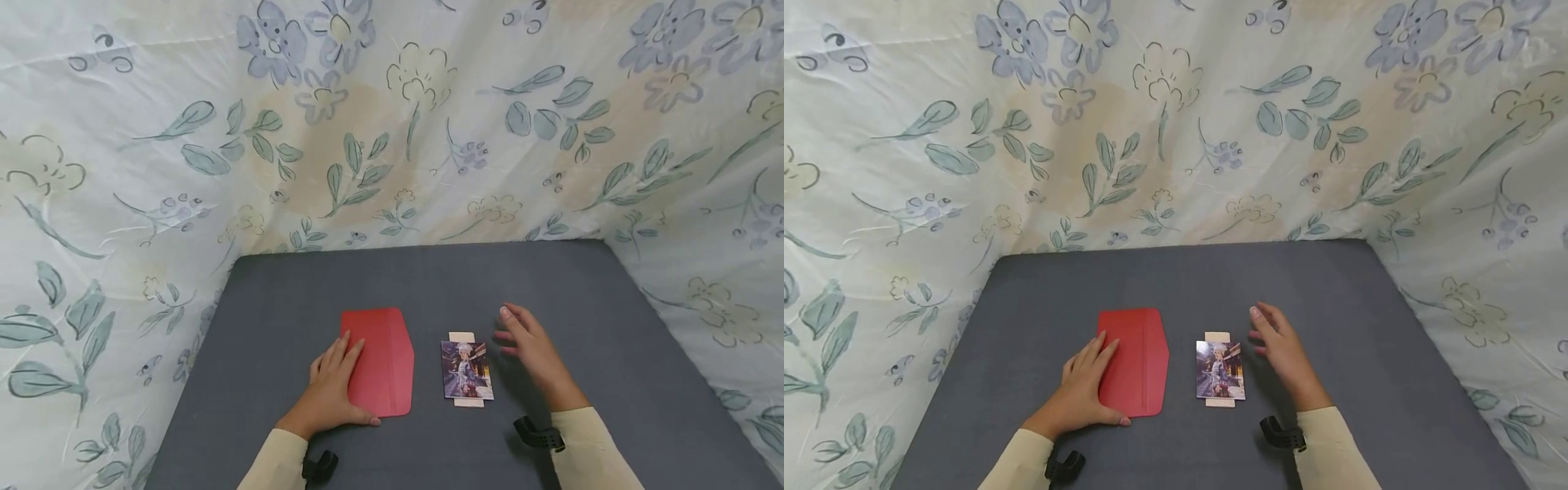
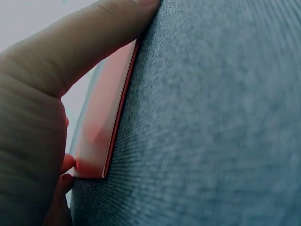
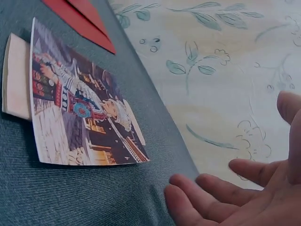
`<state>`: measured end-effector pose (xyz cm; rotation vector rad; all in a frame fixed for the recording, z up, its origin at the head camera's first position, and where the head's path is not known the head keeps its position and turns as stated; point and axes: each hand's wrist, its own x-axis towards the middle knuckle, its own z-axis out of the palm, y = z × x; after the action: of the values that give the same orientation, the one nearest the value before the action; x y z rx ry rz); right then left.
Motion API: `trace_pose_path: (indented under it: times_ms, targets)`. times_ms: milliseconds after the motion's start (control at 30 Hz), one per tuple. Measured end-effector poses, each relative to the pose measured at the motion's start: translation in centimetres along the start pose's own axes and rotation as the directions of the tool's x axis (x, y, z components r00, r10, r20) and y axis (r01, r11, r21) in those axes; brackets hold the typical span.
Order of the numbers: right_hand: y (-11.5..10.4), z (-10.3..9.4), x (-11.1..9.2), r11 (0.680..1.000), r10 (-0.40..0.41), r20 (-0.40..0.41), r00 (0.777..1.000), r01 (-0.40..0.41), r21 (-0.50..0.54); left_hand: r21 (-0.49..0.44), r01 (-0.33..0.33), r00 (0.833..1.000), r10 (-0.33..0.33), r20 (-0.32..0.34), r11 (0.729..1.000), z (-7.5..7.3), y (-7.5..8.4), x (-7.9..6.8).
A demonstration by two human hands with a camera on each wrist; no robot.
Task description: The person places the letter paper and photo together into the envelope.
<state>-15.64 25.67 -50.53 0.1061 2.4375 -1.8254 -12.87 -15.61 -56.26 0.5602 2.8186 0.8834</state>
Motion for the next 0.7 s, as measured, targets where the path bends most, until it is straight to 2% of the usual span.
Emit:
trace_pose_path:
  times_ms: [167,400,700]
  targets:
    - [0.3,-0.4,-0.4,0.992,0.074,0.023,0.997,-0.076,0.103,0.005,-0.006,1.0,0.006,-0.017,1.0,0.2,0.0,0.0]
    - [0.5,-0.6,-1.1,0.983,0.165,0.066,0.984,-0.169,0.073,0.023,-0.014,1.0,0.014,-0.009,1.0,0.3,-0.2,0.0]
    - [0.8,-0.4,-1.9,0.973,0.205,0.123,0.971,-0.216,0.084,0.019,-0.01,1.0,0.011,-0.012,1.0,0.3,-0.2,-0.2]
